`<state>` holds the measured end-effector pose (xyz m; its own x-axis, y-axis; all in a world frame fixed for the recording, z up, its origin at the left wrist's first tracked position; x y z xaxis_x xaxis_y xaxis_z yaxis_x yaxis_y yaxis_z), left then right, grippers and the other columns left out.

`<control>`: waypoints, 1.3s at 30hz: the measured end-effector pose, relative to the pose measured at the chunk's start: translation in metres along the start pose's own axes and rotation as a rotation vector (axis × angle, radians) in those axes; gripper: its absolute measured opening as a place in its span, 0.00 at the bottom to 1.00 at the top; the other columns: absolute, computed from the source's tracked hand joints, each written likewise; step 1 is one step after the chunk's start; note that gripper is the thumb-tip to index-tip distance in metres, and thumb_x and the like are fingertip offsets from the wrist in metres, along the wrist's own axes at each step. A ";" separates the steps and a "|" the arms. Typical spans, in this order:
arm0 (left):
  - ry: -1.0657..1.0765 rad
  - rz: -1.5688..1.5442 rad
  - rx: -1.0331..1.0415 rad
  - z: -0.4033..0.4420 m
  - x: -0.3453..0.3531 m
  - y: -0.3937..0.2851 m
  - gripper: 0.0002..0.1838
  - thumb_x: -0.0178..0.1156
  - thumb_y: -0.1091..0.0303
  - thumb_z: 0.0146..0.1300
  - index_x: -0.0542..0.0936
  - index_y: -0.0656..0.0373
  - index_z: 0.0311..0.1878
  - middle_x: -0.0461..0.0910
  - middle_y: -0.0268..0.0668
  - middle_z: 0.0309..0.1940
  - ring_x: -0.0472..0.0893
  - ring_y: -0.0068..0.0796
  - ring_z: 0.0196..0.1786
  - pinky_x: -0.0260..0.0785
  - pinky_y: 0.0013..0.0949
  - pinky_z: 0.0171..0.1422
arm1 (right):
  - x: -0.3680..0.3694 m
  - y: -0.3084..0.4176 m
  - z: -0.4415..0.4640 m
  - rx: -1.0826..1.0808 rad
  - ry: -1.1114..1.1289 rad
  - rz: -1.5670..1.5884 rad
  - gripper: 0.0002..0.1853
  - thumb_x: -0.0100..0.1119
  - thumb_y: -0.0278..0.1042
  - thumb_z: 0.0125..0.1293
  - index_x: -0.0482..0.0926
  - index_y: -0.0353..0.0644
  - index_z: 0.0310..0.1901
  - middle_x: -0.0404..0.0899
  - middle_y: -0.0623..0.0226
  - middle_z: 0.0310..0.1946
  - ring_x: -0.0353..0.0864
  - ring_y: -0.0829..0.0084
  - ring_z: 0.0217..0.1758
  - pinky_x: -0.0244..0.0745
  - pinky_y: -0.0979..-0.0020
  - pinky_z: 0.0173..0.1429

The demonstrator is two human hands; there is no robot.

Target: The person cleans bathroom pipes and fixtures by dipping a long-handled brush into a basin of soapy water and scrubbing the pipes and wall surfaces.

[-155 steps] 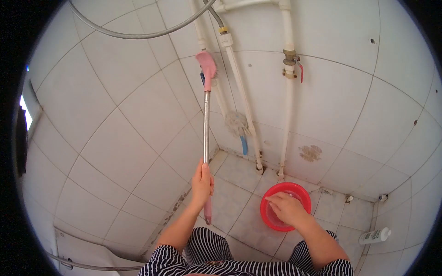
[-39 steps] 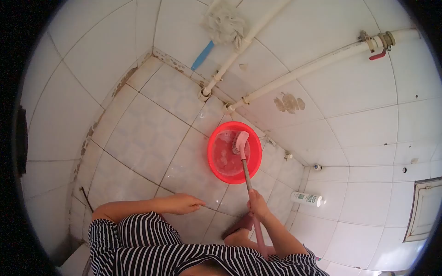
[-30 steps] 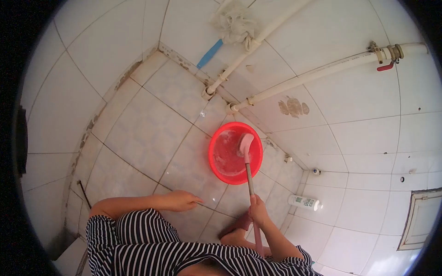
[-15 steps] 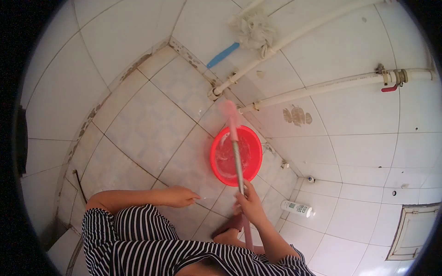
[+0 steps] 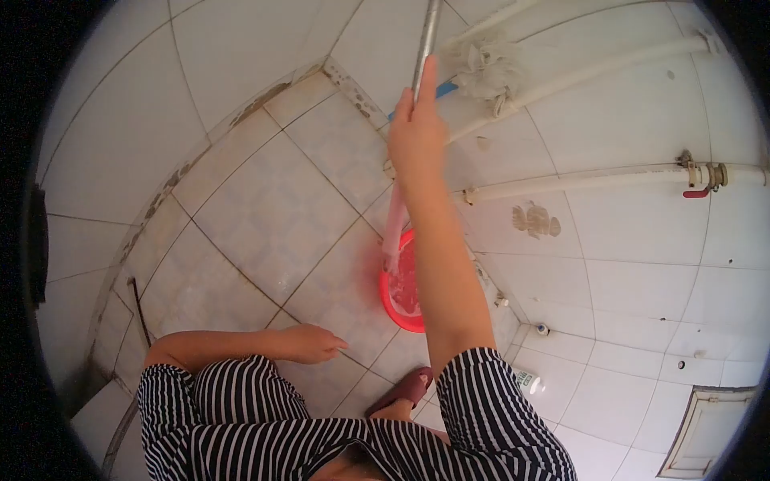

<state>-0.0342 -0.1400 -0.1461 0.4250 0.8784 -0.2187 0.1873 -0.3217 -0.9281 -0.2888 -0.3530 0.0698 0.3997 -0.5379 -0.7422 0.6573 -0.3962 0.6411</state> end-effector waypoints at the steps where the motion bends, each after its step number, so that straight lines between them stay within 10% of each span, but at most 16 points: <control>1: 0.000 0.000 0.010 -0.001 -0.001 -0.002 0.22 0.49 0.61 0.73 0.78 0.57 0.65 0.82 0.54 0.55 0.80 0.55 0.58 0.72 0.50 0.64 | 0.016 -0.011 0.000 0.001 0.005 0.002 0.33 0.46 0.36 0.79 0.49 0.56 0.82 0.79 0.55 0.27 0.80 0.61 0.26 0.76 0.59 0.34; 6: 0.002 0.015 0.004 -0.006 -0.011 -0.009 0.22 0.49 0.61 0.72 0.79 0.57 0.64 0.83 0.54 0.53 0.81 0.54 0.56 0.72 0.50 0.62 | 0.104 -0.083 -0.034 -0.020 0.137 -0.208 0.33 0.47 0.33 0.77 0.52 0.59 0.81 0.84 0.43 0.38 0.85 0.46 0.37 0.77 0.52 0.44; 8: 0.029 0.037 -0.022 -0.008 -0.004 -0.006 0.22 0.49 0.61 0.72 0.79 0.56 0.64 0.83 0.54 0.53 0.81 0.54 0.56 0.72 0.50 0.61 | 0.129 -0.108 -0.053 0.401 0.473 -0.095 0.33 0.48 0.33 0.77 0.54 0.59 0.81 0.85 0.44 0.40 0.86 0.48 0.37 0.78 0.53 0.44; 14: -0.029 -0.056 -0.028 -0.012 -0.004 0.003 0.21 0.49 0.62 0.72 0.79 0.56 0.64 0.82 0.53 0.55 0.81 0.53 0.57 0.72 0.50 0.63 | 0.069 -0.047 -0.036 0.173 0.028 0.198 0.33 0.52 0.35 0.76 0.57 0.59 0.80 0.85 0.51 0.39 0.83 0.66 0.28 0.78 0.64 0.31; 21: 0.011 0.010 -0.001 -0.003 -0.001 0.005 0.22 0.48 0.62 0.73 0.77 0.55 0.66 0.82 0.52 0.56 0.80 0.53 0.59 0.71 0.49 0.64 | 0.111 -0.090 -0.044 0.341 0.356 0.100 0.31 0.51 0.35 0.77 0.59 0.55 0.80 0.85 0.51 0.47 0.82 0.70 0.29 0.77 0.68 0.30; 27: 0.027 -0.017 -0.018 -0.006 0.002 0.006 0.22 0.48 0.62 0.73 0.77 0.55 0.66 0.82 0.52 0.56 0.79 0.53 0.59 0.70 0.49 0.65 | 0.079 -0.074 -0.037 0.097 0.009 0.207 0.32 0.52 0.36 0.76 0.60 0.57 0.80 0.84 0.52 0.46 0.81 0.70 0.29 0.79 0.63 0.36; 30: 0.051 0.011 -0.005 -0.001 0.006 0.007 0.22 0.48 0.62 0.73 0.77 0.55 0.66 0.82 0.52 0.56 0.80 0.53 0.59 0.70 0.49 0.65 | 0.098 -0.092 -0.049 0.420 0.336 0.127 0.31 0.52 0.36 0.77 0.61 0.57 0.79 0.83 0.55 0.43 0.79 0.71 0.29 0.80 0.65 0.39; 39: 0.052 0.007 -0.011 0.003 0.007 0.008 0.22 0.48 0.61 0.73 0.78 0.54 0.66 0.82 0.52 0.55 0.80 0.53 0.58 0.71 0.51 0.64 | 0.086 -0.079 -0.048 0.268 0.260 0.236 0.31 0.51 0.35 0.77 0.60 0.52 0.79 0.76 0.65 0.33 0.72 0.74 0.24 0.75 0.68 0.24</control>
<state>-0.0320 -0.1358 -0.1563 0.4719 0.8566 -0.2086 0.1942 -0.3318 -0.9231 -0.2759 -0.3318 -0.0541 0.6892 -0.4449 -0.5719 0.3536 -0.4823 0.8015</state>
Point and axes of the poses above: each hand's wrist, its own z-axis towards the middle knuckle, its own x-axis out of the palm, y = z × x, the point moved 6 cm from there along z, towards the middle knuckle
